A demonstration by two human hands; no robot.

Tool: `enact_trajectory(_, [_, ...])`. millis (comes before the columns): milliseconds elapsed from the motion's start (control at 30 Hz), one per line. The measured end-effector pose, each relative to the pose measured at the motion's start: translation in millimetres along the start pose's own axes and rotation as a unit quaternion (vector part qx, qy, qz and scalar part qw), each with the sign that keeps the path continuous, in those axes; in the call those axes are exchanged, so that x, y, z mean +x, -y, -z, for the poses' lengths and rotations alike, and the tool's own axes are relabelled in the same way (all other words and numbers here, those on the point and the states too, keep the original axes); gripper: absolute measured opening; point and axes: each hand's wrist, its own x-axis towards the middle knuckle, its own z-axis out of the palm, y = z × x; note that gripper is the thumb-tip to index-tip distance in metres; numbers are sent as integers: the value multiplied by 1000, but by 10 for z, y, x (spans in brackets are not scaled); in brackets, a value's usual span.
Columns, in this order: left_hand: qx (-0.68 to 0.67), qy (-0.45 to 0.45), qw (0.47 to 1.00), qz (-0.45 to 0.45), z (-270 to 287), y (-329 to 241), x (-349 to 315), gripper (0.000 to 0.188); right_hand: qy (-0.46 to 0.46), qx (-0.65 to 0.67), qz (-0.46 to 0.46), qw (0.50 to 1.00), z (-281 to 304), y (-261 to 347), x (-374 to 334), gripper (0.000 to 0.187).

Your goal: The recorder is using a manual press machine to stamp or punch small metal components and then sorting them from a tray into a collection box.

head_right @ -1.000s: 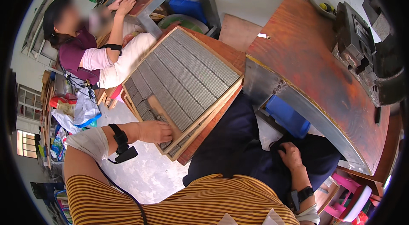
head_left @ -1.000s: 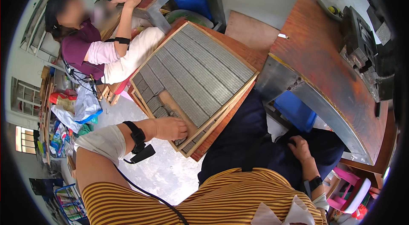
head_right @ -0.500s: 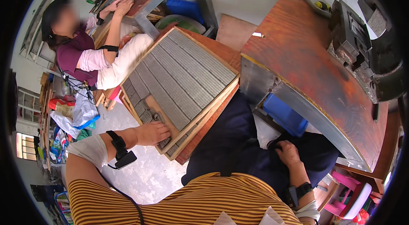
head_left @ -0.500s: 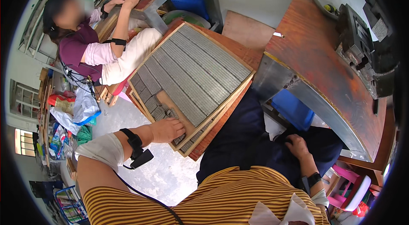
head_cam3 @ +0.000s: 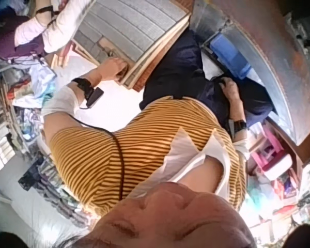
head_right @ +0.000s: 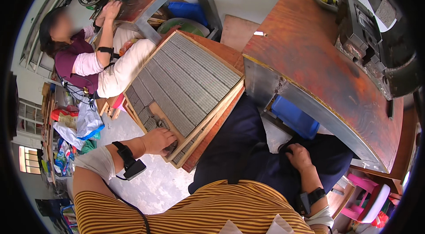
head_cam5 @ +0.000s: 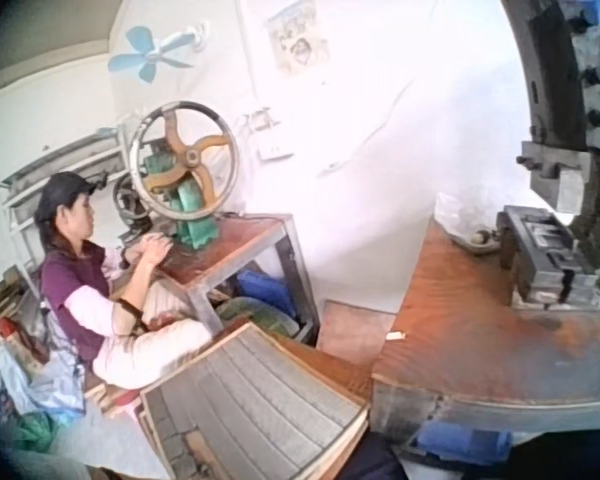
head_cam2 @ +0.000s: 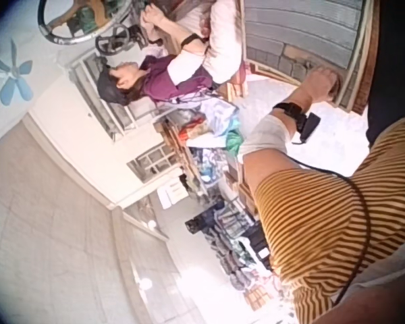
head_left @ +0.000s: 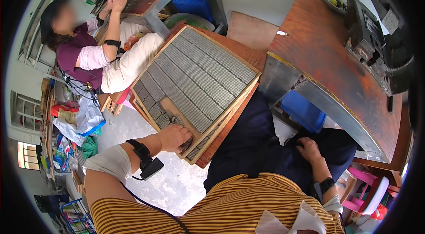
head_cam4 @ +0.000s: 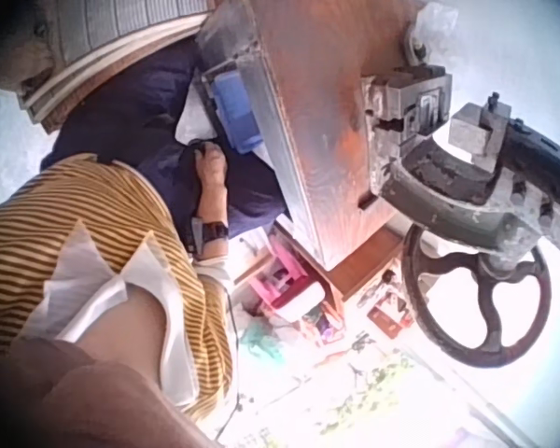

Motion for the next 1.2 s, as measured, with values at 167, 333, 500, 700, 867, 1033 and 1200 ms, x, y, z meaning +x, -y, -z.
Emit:
enact_trajectory(167, [-120, -94, 972, 180, -48, -95, 72, 55, 11, -3, -12, 1000, 15, 18, -6, 24])
enact_trajectory(333, [-161, -150, 921, 320, -36, -374, 163, 51, 21, -1, -30, 999, 19, 38, 7, 25])
enact_trajectory(500, [-198, -183, 921, 281, -105, -233, 34, 55, 25, -9, -22, 999, 41, 79, 23, 24])
enact_trajectory(700, [-303, -148, 913, 230, 128, -179, -79, 59, 35, -10, -26, 999, -9, 8, 24, 25])
enact_trajectory(867, [-207, -230, 933, 186, -92, -312, -202, 47, 23, -7, -16, 1000, -8, 2, 15, 26])
enact_trajectory(1033, [-96, -323, 932, 133, -245, -438, -235, 40, 25, -10, -15, 1000, -28, -38, 16, 27])
enact_trajectory(1200, [-96, -364, 915, 149, -361, -495, -245, 30, 38, -34, -18, 999, -61, -55, 18, 27])
